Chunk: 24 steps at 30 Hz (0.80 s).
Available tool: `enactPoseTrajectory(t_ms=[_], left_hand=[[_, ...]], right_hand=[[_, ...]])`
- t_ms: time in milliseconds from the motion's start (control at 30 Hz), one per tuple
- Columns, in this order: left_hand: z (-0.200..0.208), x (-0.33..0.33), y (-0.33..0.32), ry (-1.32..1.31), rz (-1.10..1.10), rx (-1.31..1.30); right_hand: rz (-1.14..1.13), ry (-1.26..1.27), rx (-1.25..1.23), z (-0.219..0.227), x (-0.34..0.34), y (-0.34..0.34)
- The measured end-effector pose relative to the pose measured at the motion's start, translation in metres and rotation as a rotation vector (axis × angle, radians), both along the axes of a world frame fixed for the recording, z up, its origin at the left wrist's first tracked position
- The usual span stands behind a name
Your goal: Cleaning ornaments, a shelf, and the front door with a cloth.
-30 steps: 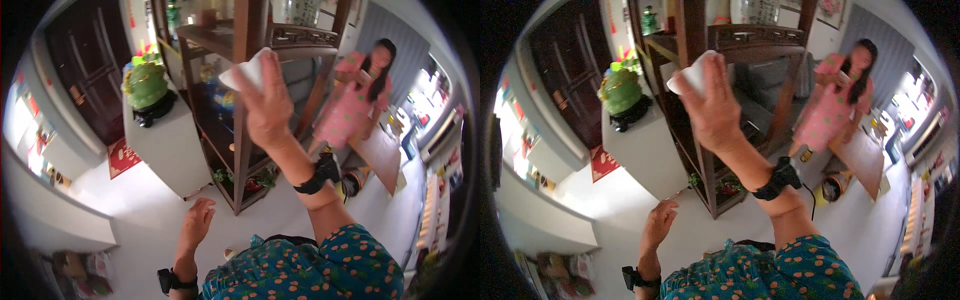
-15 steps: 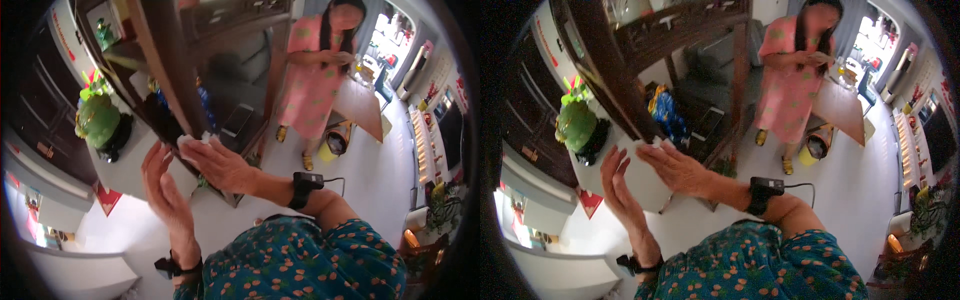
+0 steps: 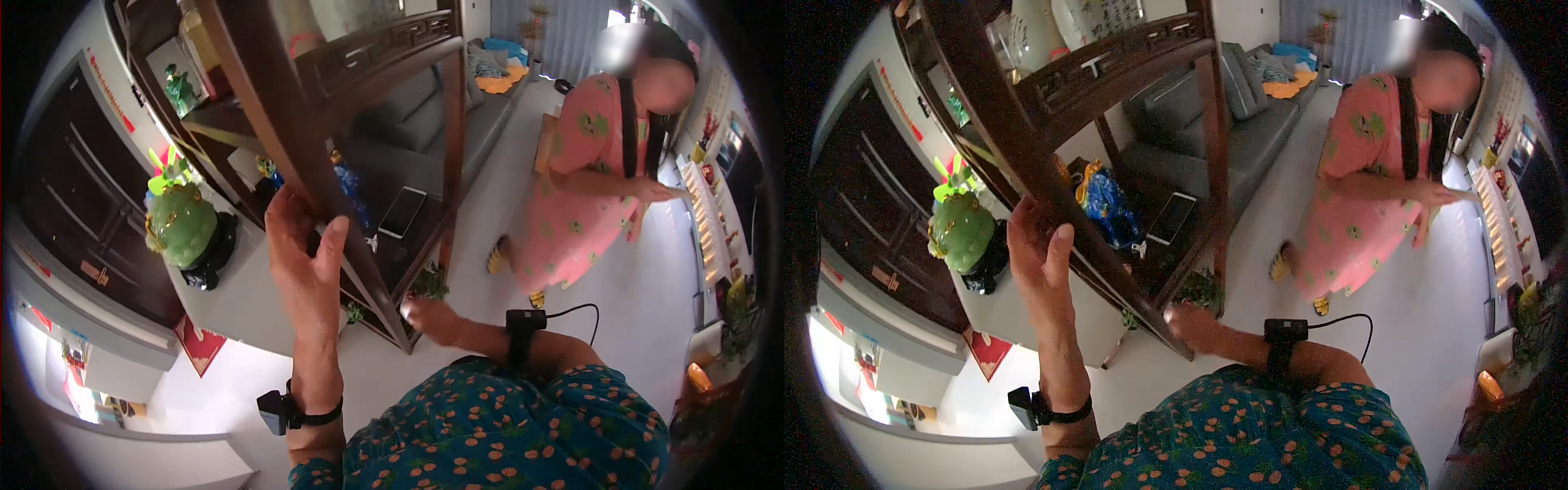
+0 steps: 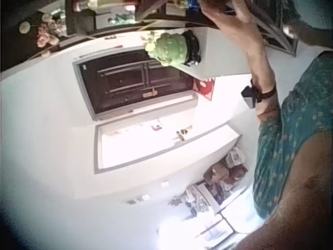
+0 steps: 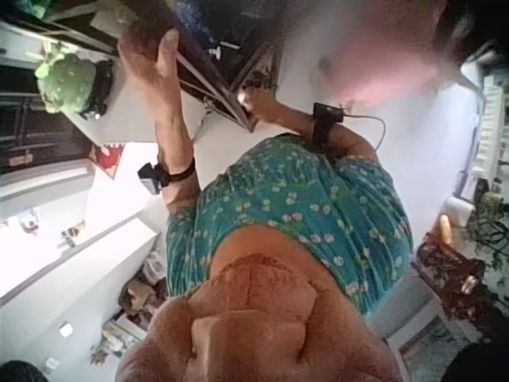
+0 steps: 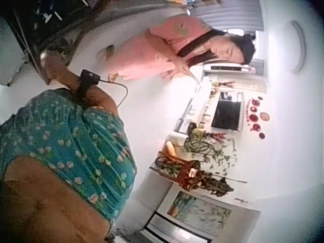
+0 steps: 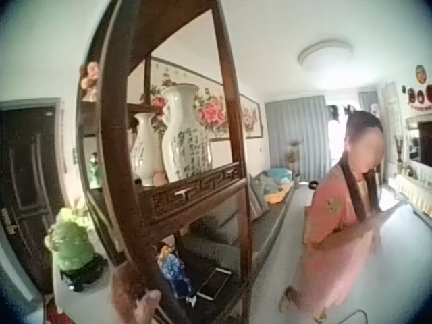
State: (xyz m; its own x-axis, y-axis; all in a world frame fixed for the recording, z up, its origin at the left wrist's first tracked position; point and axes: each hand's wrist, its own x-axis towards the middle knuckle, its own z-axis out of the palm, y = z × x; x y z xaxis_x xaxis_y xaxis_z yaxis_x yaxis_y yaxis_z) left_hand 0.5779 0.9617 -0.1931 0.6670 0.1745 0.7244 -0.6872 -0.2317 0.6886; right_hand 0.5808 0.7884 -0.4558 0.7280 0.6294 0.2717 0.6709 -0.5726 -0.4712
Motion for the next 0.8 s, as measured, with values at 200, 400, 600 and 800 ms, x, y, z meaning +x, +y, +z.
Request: enactPoseTrajectory(t_ms=[200, 400, 600, 800], left_hand=[[0.001, 0.035, -0.026, 0.075, 0.010, -0.295], [-0.004, 0.037, -0.025, 0.078, 0.090, -0.205], [-0.008, 0.034, -0.024, 0.111, 0.162, -0.183], [-0.001, 0.035, -0.029, 0.037, 0.182, -0.173]], right_hand=[[-0.697, -0.464, 0.344, 0.093, 0.122, -0.076], [-0.770, -1.058, 0.616, 0.265, 0.159, -0.102], [-0.714, -1.162, 0.507, 0.281, 0.194, -0.092], [-0.626, -1.040, 0.501, 0.222, 0.199, -0.090]])
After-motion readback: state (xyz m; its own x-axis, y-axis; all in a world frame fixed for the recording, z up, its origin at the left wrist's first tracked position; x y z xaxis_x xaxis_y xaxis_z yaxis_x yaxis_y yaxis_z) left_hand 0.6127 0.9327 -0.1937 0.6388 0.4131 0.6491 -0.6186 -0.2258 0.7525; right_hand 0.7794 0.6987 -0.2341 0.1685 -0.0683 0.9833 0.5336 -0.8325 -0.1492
